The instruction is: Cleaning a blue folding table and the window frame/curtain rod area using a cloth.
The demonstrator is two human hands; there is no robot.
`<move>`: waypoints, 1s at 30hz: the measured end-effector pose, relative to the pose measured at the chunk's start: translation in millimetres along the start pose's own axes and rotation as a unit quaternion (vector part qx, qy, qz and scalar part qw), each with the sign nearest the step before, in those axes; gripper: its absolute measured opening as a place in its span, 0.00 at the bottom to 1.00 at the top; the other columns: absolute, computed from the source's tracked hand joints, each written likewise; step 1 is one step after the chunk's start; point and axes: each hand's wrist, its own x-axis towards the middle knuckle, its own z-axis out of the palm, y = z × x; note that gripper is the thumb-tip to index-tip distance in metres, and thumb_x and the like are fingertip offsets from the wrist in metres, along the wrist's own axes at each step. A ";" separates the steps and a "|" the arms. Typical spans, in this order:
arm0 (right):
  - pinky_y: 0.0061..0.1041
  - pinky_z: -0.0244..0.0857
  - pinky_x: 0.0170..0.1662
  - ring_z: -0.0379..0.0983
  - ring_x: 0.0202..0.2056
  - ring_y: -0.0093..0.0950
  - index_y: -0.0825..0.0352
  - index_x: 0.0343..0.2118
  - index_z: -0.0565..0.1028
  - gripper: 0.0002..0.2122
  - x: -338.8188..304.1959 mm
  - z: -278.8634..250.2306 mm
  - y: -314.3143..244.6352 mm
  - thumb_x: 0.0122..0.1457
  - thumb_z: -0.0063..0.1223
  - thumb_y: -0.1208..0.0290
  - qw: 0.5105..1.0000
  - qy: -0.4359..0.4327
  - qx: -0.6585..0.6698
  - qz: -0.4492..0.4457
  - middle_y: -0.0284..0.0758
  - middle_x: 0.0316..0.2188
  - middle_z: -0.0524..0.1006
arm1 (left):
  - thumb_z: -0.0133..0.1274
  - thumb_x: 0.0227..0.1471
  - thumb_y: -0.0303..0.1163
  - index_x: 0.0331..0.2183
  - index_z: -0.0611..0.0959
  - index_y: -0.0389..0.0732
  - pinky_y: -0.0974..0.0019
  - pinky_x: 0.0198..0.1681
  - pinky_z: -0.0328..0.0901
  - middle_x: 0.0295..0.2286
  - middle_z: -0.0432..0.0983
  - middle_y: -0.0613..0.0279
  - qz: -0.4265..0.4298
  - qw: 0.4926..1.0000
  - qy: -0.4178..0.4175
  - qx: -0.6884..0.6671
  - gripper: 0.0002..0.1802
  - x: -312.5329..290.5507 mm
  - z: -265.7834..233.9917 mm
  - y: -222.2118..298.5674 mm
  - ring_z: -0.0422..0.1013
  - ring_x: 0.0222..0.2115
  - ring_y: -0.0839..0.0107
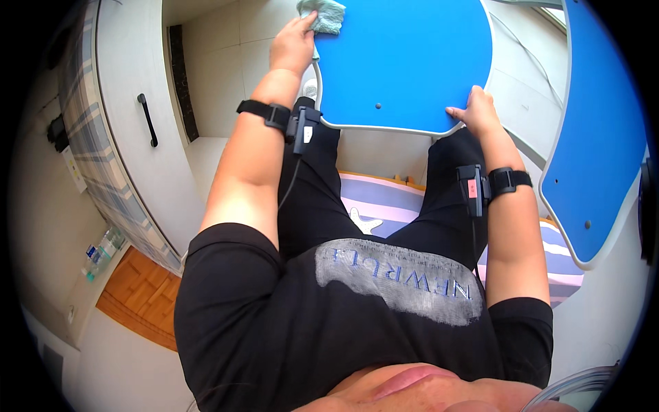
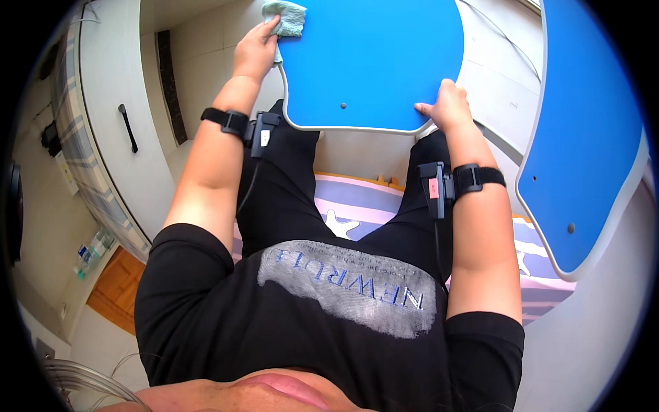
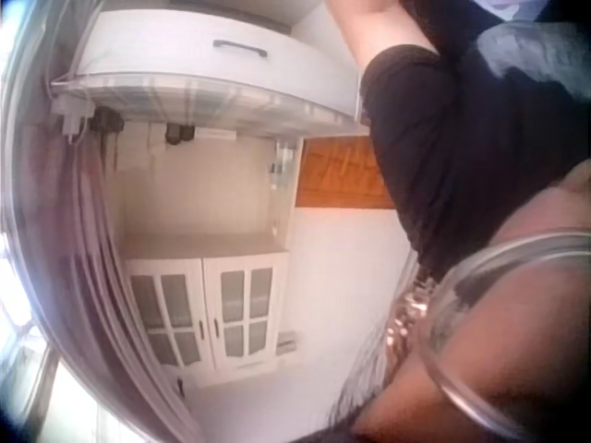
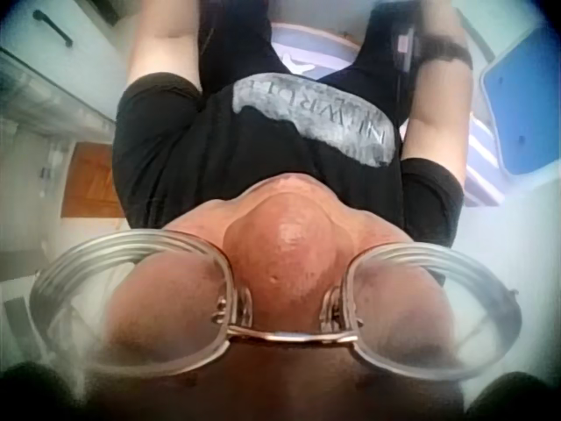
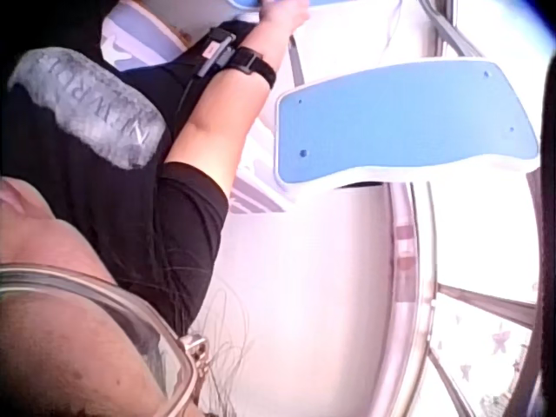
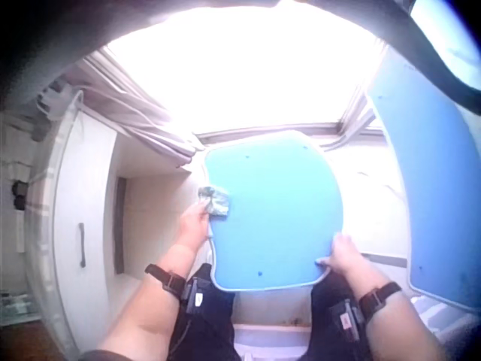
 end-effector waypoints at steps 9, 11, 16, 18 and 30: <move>0.37 0.68 0.49 0.73 0.45 0.47 0.75 0.42 0.72 0.31 4.0 -3.4 -4.1 0.39 0.73 0.59 1.000 -0.007 -0.002 -0.020 0.54 0.42 0.75 | 0.54 0.50 0.33 0.52 0.75 0.62 0.59 0.46 0.67 0.45 0.75 0.55 -0.071 0.996 -0.036 0.027 0.25 -32.5 0.4 7.9 0.72 0.43 0.57; 0.37 0.68 0.49 0.73 0.46 0.47 0.75 0.42 0.72 0.31 5.0 -1.7 -3.9 0.39 0.73 0.59 1.000 -0.007 0.000 -0.024 0.54 0.42 0.75 | 0.52 0.50 0.30 0.51 0.75 0.61 0.60 0.49 0.67 0.46 0.74 0.55 -0.046 0.998 0.006 0.033 0.25 -45.6 5.8 7.4 0.71 0.45 0.57; 0.36 0.70 0.44 0.75 0.39 0.43 0.71 0.34 0.74 0.24 9.2 1.3 12.8 0.41 0.71 0.58 0.998 -0.002 0.053 -0.037 0.50 0.36 0.76 | 0.51 0.51 0.29 0.52 0.74 0.53 0.57 0.48 0.67 0.43 0.75 0.51 -0.035 0.999 -0.027 0.019 0.24 -78.2 -4.4 25.2 0.71 0.46 0.55; 0.36 0.69 0.44 0.74 0.38 0.42 0.70 0.34 0.73 0.22 9.3 9.3 19.3 0.43 0.69 0.57 0.997 0.011 0.055 -0.049 0.49 0.35 0.76 | 0.51 0.51 0.30 0.52 0.74 0.53 0.55 0.45 0.67 0.37 0.77 0.53 -0.066 0.993 -0.101 0.016 0.24 -95.3 -12.2 32.1 0.72 0.42 0.55; 0.37 0.67 0.48 0.71 0.45 0.45 0.66 0.47 0.71 0.24 -41.7 37.4 37.2 0.51 0.60 0.56 0.982 0.088 0.132 -0.106 0.52 0.44 0.71 | 0.55 0.47 0.34 0.45 0.68 0.41 0.48 0.40 0.68 0.38 0.72 0.43 -0.197 0.950 -0.218 0.109 0.23 -127.5 -26.0 56.8 0.73 0.37 0.45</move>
